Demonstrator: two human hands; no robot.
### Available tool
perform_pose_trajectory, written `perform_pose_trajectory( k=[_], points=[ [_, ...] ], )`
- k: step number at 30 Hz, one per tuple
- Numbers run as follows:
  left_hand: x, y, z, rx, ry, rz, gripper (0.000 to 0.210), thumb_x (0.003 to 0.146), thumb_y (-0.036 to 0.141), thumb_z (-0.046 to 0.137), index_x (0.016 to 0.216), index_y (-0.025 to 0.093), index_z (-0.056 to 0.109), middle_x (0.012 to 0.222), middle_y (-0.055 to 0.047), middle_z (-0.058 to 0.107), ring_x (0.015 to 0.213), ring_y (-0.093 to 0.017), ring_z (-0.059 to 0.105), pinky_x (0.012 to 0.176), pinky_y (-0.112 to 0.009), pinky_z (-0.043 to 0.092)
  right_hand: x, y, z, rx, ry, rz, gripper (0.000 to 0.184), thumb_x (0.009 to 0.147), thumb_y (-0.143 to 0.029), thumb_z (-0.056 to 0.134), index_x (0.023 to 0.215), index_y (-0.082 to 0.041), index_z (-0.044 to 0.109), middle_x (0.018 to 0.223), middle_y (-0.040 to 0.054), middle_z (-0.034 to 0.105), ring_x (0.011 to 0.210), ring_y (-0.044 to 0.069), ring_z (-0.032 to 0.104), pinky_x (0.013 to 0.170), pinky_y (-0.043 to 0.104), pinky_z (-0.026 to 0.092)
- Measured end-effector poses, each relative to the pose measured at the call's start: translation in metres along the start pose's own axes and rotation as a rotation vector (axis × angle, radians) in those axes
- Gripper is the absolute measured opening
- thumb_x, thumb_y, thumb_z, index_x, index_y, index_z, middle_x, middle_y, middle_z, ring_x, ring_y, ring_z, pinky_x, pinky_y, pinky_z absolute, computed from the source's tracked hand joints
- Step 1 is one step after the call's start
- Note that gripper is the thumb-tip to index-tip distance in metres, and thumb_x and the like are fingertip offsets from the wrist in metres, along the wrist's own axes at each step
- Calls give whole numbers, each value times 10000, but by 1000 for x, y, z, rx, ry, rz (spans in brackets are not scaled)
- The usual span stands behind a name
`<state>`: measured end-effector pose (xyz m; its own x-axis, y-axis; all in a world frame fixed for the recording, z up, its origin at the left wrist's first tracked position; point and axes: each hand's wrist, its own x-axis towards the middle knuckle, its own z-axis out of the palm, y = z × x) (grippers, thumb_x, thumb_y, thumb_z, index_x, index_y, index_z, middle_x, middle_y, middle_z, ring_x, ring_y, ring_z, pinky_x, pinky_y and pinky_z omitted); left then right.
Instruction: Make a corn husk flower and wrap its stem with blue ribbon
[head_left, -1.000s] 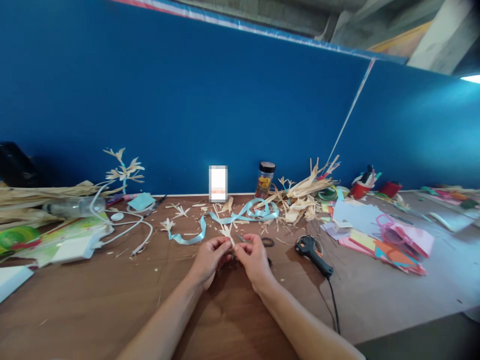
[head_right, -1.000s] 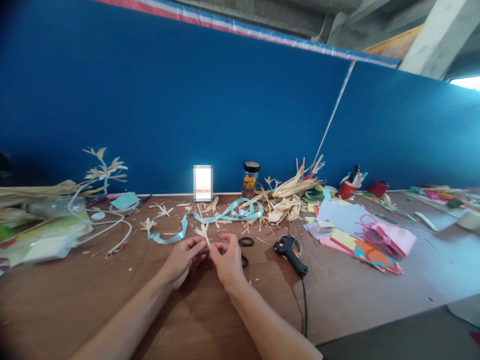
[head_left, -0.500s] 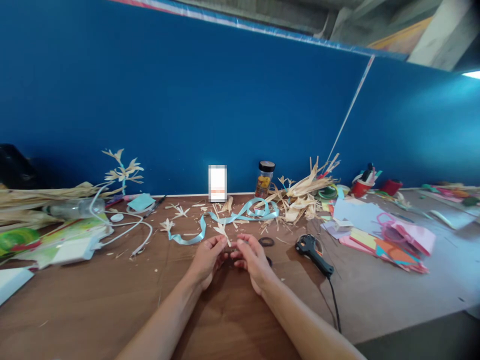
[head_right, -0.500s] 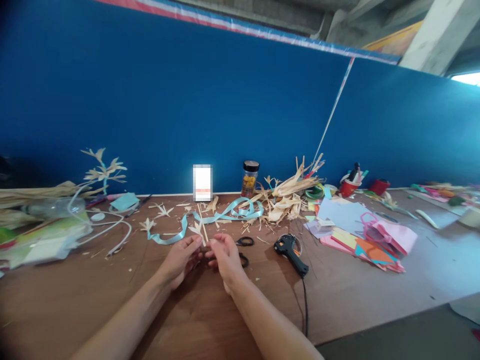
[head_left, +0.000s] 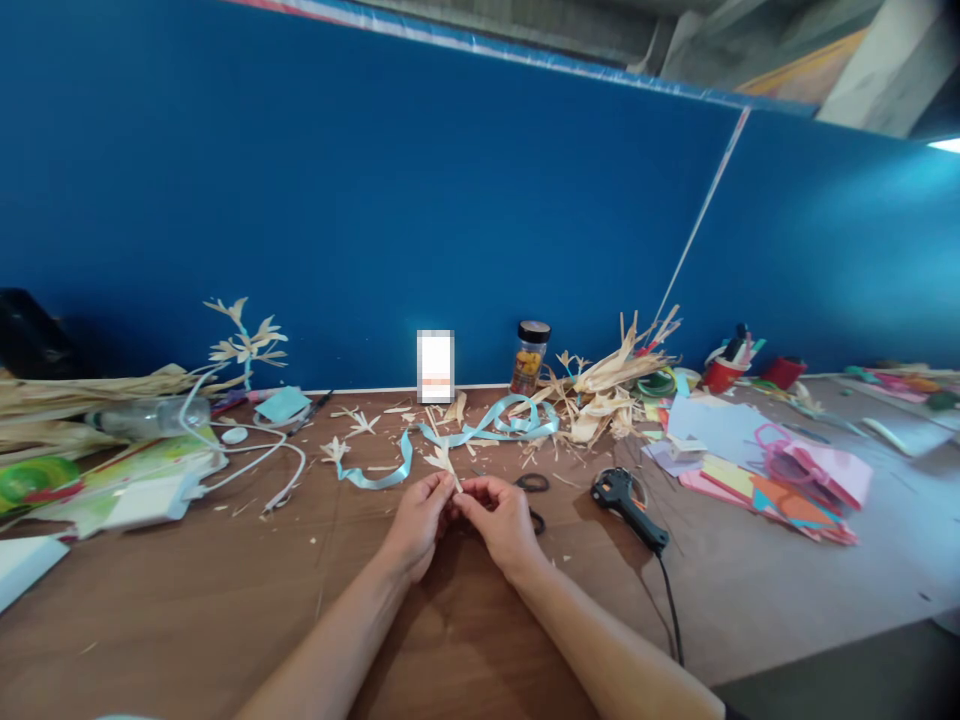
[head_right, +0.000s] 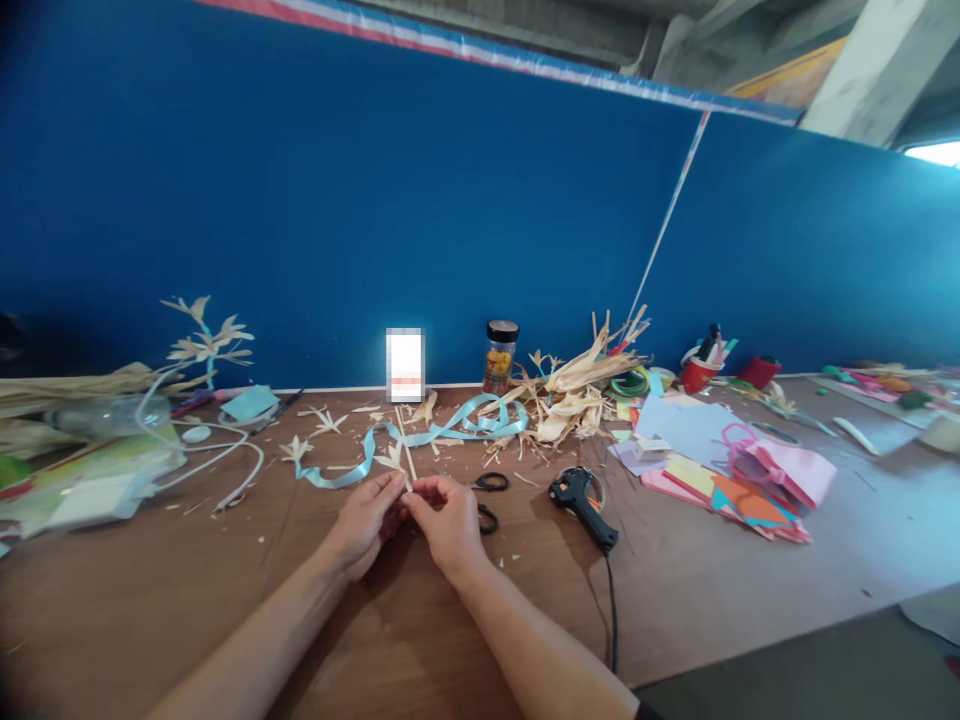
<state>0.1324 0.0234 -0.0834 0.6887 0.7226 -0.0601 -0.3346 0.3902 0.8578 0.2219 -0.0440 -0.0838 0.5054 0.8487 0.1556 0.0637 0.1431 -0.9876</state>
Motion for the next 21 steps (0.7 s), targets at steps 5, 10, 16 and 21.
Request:
perform_pose_trajectory(
  k=[5,10,16,21],
  points=[
    [2,-4,0,-10,37,17,218,696,333,599,652,142,505,543,50,465,488,-53,415,485,-165,336,-1,-2,3,-37,37,-28,238,688,-351,590,755,-128,635,642,46,658,566,152,602,534,241,471],
    [3,-6,1,-41,89,-1,203,675,307,624,657,133,522,533,50,467,481,-47,423,491,-163,348,-3,-3,4,-157,86,-66,216,715,-335,560,746,-136,639,641,44,661,571,151,603,544,237,465],
    [2,-4,4,-47,111,-1,208,655,303,640,651,131,523,543,39,500,493,-59,460,501,-173,374,-3,-2,2,-236,84,-83,230,732,-350,535,755,-145,637,651,40,658,581,150,597,557,244,465],
    [0,0,5,-95,131,15,220,636,305,658,657,138,516,538,45,502,489,-61,467,509,-176,382,-3,0,4,-155,75,-52,315,665,-331,612,914,-139,607,760,59,668,682,174,617,622,266,486]
  ],
)
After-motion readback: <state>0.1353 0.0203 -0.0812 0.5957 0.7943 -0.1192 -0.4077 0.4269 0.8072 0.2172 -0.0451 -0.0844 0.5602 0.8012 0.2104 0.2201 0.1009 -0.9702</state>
